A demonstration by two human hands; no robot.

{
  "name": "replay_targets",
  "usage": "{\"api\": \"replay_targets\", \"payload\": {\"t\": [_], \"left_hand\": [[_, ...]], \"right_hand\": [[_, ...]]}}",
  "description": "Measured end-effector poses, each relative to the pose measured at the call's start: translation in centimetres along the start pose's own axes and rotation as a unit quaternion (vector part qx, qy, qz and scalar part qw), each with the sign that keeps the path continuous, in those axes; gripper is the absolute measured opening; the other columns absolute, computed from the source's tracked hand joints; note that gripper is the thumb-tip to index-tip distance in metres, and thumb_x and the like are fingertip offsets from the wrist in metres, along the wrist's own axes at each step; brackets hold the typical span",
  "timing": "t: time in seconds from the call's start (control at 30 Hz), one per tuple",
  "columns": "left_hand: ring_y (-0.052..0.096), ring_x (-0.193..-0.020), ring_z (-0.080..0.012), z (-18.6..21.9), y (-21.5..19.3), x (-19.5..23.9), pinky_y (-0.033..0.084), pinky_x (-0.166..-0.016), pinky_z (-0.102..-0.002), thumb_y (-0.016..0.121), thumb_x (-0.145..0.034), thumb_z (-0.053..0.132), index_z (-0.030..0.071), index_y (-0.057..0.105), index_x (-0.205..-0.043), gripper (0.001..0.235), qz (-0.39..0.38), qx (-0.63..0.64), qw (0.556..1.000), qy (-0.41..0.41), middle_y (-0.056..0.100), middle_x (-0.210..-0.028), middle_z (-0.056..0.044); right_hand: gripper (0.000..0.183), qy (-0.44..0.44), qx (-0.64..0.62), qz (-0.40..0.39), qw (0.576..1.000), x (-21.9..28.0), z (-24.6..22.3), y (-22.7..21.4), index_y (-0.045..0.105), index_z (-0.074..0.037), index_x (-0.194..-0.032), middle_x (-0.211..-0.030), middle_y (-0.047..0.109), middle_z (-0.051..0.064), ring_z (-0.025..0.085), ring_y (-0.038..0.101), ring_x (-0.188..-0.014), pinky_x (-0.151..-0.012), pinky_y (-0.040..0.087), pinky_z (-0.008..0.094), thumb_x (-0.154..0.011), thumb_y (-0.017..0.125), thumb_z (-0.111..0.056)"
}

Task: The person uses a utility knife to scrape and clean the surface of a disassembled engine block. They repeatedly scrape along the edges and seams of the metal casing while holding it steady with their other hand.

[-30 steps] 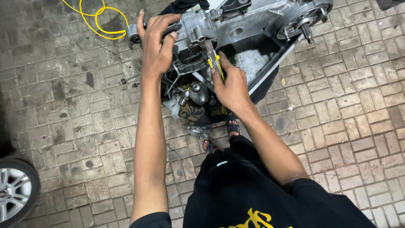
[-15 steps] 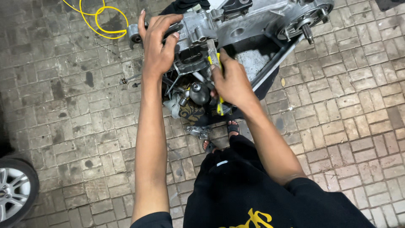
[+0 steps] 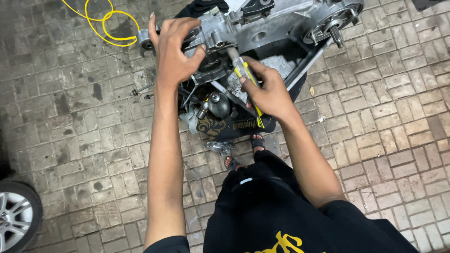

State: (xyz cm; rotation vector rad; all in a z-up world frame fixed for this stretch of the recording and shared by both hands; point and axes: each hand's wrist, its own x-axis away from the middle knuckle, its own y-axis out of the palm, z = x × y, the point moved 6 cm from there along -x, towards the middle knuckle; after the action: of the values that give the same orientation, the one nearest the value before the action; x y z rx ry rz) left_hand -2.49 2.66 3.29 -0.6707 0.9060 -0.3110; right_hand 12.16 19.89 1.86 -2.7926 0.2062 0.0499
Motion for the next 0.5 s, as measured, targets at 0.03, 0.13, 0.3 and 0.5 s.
{"api": "replay_targets", "payload": {"t": [0.03,0.13,0.3,0.5], "left_hand": [[0.063,-0.116,-0.0259,0.0,0.3,-0.1,0.006,-0.119,-0.06,0.062,-0.088,0.037,0.011,0.072,-0.119,0.042,0.001,-0.001,1.0,0.001,0.074,-0.12,-0.004],[0.063,-0.113,-0.0258,0.2,1.0,0.1,0.008,-0.115,-0.064,0.064,-0.094,0.06,0.011,0.076,-0.103,0.051,0.005,-0.061,0.998,0.006,0.073,-0.118,-0.001],[0.059,-0.121,-0.0309,0.5,3.6,0.4,-0.002,-0.113,-0.079,0.05,-0.087,0.105,0.01,0.077,-0.112,0.102,-0.059,-0.265,0.961,-0.053,0.068,-0.133,-0.005],[0.059,-0.118,-0.0321,0.4,2.7,1.0,0.001,-0.114,-0.074,0.076,-0.093,0.072,0.004,0.077,-0.115,0.071,-0.02,-0.183,0.983,0.025,0.068,-0.129,-0.008]], "right_hand": [[0.044,-0.001,0.0,0.0,1.0,-0.1,0.7,-0.3,0.055,0.0,-0.141,-0.105,0.069,0.011,0.012,0.061,-0.059,-0.047,0.058,0.026,-0.097,0.058,-0.006],[0.048,-0.025,0.128,0.042,0.991,-0.4,1.8,-1.1,0.057,0.007,-0.137,-0.141,0.061,0.024,0.036,0.058,-0.131,-0.112,0.043,0.047,-0.097,0.066,-0.019],[0.021,0.053,0.021,0.013,0.998,-0.8,1.6,-0.6,0.068,-0.002,-0.114,-0.081,0.068,0.004,0.012,0.06,-0.044,-0.039,0.049,0.027,-0.097,0.06,-0.01],[0.024,0.076,-0.011,0.003,0.997,-0.7,1.3,0.1,0.066,-0.001,-0.119,-0.084,0.068,0.007,0.014,0.061,-0.043,-0.037,0.051,0.024,-0.099,0.057,-0.01]]}}
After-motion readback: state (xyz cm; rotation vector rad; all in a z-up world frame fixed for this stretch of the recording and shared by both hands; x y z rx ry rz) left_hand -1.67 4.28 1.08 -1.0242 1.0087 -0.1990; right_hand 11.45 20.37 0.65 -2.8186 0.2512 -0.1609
